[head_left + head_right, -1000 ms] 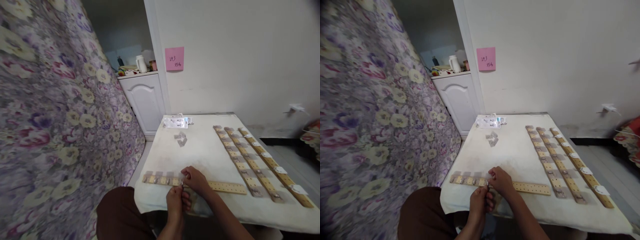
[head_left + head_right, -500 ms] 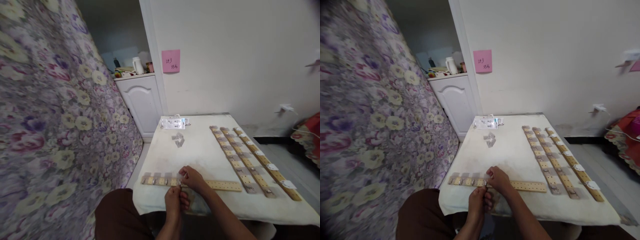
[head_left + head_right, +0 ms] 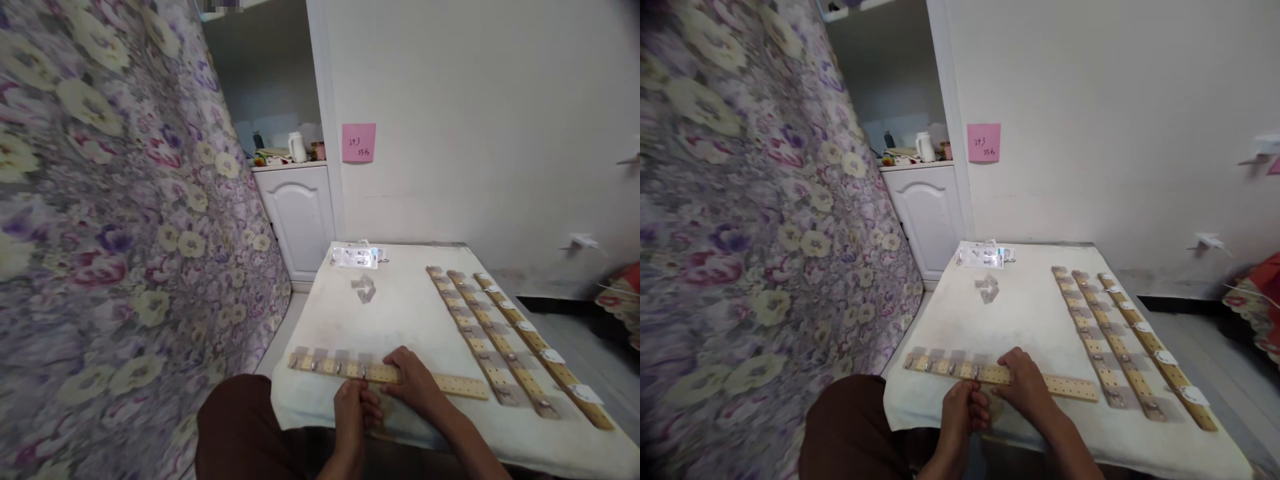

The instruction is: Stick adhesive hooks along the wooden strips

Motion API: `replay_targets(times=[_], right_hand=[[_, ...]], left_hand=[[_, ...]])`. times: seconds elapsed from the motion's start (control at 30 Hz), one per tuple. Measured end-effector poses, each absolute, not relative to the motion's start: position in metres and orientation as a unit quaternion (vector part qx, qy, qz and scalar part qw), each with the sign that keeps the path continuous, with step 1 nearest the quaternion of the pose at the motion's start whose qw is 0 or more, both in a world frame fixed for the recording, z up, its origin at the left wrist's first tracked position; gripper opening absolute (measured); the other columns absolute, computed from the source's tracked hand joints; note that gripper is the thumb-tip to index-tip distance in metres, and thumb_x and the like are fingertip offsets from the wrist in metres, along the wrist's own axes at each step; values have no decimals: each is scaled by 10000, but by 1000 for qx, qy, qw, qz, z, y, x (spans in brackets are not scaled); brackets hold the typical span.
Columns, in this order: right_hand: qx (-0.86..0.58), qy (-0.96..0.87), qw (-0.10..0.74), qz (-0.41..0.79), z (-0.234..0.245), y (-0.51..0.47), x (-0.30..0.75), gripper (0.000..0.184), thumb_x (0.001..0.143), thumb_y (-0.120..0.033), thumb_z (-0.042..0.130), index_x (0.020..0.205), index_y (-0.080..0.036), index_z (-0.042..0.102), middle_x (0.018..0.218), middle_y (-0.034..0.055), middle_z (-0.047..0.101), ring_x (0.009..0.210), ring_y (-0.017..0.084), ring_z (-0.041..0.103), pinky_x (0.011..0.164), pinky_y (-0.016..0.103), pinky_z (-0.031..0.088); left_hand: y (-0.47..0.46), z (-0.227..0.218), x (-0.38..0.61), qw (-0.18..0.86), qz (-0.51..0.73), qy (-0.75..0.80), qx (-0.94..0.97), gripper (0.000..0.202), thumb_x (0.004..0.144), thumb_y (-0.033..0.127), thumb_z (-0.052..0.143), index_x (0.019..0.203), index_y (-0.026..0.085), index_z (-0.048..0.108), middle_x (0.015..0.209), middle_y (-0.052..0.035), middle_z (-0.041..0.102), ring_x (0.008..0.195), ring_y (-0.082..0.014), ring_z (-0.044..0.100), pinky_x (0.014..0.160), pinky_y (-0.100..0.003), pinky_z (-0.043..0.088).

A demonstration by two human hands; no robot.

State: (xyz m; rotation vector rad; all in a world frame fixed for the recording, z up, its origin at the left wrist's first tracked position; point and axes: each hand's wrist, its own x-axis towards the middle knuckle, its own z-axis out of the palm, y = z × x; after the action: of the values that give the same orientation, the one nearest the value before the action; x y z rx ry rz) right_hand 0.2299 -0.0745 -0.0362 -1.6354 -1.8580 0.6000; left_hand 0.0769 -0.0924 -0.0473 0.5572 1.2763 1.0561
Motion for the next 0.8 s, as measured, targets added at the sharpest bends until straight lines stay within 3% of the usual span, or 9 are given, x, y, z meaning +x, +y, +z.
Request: replay_targets(times=[0.33,0.57,0.8], right_hand=[[-637,-703,250,194,-31,-82,218,139,652,-189,582,787,-222,591,867,20,580,862,195,509,760,282,374],[-643,-691,261,203,-32,-76,205,150,657,-179,556,798,-220,588,879,34,581,872,205,515,776,292,384],[-644,-688,263,207,-35,-68,193,164,649,-163,538,793,-220,594,879,45,586,874,208,525,788,298,397]], left_hand=[[-96,-49,74,651,461,545,259,208,699,400,452,730,196,477,466,24,592,325,-130,518,332,-213,332],[-96,-54,73,653,465,538,260,169,706,362,430,725,201,478,454,36,579,303,-127,507,325,-211,333],[-98,-56,72,670,469,513,263,253,732,460,436,716,209,459,461,35,577,301,-124,501,317,-210,330]])
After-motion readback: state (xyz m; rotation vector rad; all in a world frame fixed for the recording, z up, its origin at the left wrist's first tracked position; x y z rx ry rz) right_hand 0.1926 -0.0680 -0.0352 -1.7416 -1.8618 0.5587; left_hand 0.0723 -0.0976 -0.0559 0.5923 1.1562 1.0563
